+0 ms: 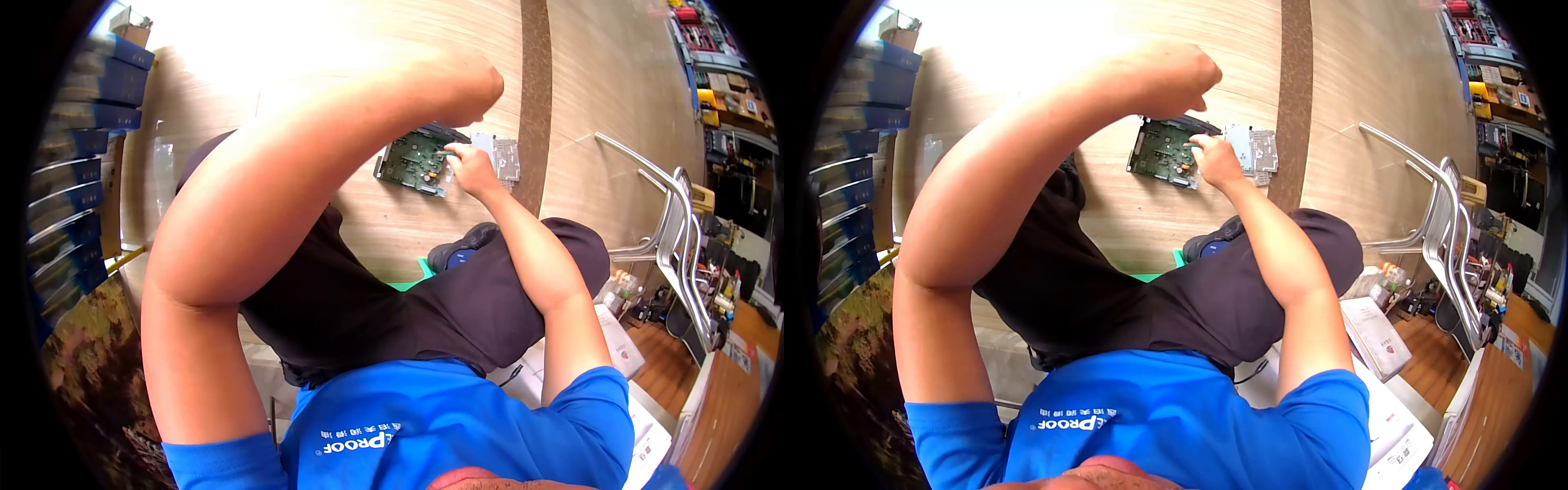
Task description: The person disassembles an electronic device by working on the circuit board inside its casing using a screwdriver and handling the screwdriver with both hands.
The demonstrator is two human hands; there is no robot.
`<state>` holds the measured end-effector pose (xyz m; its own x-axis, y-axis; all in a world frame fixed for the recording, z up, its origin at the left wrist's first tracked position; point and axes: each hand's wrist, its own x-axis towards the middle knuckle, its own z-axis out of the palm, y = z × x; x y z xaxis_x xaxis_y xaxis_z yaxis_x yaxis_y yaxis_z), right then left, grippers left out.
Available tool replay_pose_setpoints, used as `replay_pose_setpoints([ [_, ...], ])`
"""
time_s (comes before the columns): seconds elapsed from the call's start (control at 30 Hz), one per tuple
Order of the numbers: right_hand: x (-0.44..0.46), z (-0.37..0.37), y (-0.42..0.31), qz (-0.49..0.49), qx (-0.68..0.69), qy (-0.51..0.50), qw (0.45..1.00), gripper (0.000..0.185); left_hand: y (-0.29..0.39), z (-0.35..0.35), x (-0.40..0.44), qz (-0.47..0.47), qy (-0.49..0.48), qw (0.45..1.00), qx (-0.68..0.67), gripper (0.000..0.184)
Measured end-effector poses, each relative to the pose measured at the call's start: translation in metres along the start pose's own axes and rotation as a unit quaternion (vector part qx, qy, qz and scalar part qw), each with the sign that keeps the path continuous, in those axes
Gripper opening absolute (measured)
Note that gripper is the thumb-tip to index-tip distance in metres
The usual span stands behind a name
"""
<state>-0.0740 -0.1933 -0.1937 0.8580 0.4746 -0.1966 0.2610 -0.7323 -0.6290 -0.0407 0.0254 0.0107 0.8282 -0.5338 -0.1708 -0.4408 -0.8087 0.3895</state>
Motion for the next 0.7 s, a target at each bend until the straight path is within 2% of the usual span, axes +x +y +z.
replay_pose_setpoints([
  [0.07, 0.005, 0.011, 0.005, -0.020, -0.021, -0.008, 1.000, 0.025, -0.002, 0.006, -0.001, -0.004, -0.040, 0.999, 0.013, 0.021],
  [0.1, 0.009, 0.015, 0.007, 0.001, -0.045, -0.029, 0.999, 0.025, -0.004, 0.009, 0.000, -0.005, -0.050, 0.999, 0.014, 0.024],
  [0.23, 0.026, 0.037, 0.019, -0.029, -0.083, -0.027, 0.996, 0.027, -0.007, 0.010, -0.002, -0.016, -0.049, 0.999, 0.004, 0.023],
  [0.27, 0.029, 0.041, 0.017, 0.000, -0.073, -0.040, 0.997, 0.027, -0.007, 0.007, -0.003, -0.020, -0.061, 0.998, 0.003, 0.017],
  [0.33, 0.033, 0.048, 0.013, 0.028, -0.065, -0.055, 0.996, 0.027, -0.008, 0.003, -0.004, -0.026, -0.072, 0.997, 0.000, 0.018],
  [0.43, 0.038, 0.056, 0.011, 0.075, -0.131, -0.097, 0.984, 0.026, -0.009, -0.002, -0.009, -0.026, -0.084, 0.996, -0.002, 0.020],
  [0.63, 0.047, 0.087, 0.071, 0.005, -0.098, -0.013, 0.995, 0.026, -0.009, -0.009, -0.010, -0.023, -0.081, 0.996, -0.024, 0.023],
  [0.7, 0.046, 0.085, 0.070, 0.061, -0.060, -0.039, 0.996, 0.027, -0.009, -0.008, -0.006, -0.016, -0.087, 0.996, -0.019, 0.025],
])
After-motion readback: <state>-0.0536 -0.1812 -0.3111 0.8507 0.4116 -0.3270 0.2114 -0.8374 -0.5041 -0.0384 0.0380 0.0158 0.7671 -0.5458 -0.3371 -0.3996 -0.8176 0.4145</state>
